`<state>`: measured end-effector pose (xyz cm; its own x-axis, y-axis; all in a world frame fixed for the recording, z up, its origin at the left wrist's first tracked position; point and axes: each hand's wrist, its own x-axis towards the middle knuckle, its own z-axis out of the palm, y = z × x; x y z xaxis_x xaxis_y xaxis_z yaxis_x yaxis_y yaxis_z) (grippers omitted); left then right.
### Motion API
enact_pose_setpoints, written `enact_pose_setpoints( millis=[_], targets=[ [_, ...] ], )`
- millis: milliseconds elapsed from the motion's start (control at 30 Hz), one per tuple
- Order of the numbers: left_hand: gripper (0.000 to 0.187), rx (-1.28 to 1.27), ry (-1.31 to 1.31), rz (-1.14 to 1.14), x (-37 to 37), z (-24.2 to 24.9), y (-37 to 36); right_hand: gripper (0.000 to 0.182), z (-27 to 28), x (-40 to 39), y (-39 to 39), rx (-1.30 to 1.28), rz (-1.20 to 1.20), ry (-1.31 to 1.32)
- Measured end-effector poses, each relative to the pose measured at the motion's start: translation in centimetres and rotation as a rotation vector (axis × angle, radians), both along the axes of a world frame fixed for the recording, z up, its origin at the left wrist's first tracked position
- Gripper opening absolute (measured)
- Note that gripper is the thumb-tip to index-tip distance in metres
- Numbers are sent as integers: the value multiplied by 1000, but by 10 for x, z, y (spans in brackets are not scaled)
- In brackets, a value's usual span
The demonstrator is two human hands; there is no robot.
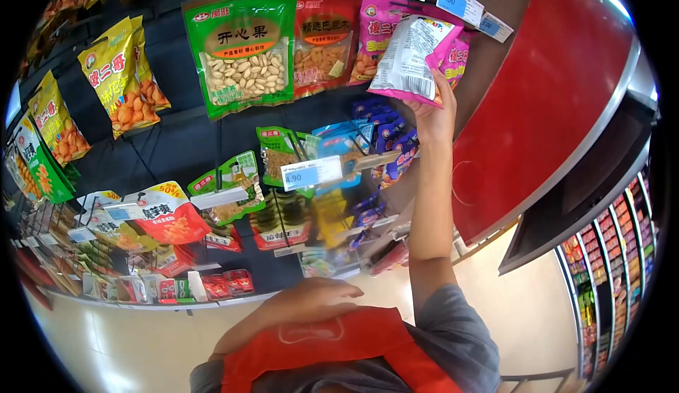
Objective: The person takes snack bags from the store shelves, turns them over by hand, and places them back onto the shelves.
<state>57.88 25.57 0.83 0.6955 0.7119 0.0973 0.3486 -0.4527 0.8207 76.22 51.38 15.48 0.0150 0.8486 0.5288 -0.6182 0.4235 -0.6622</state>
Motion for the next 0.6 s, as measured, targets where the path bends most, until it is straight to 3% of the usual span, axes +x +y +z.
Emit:
enact_pose_setpoints(
  millis=[600],
  targets=[
    [33, 30, -52, -5, 0, -6, 1, 28, -2, 1, 4, 1, -19, 49]
  ],
)
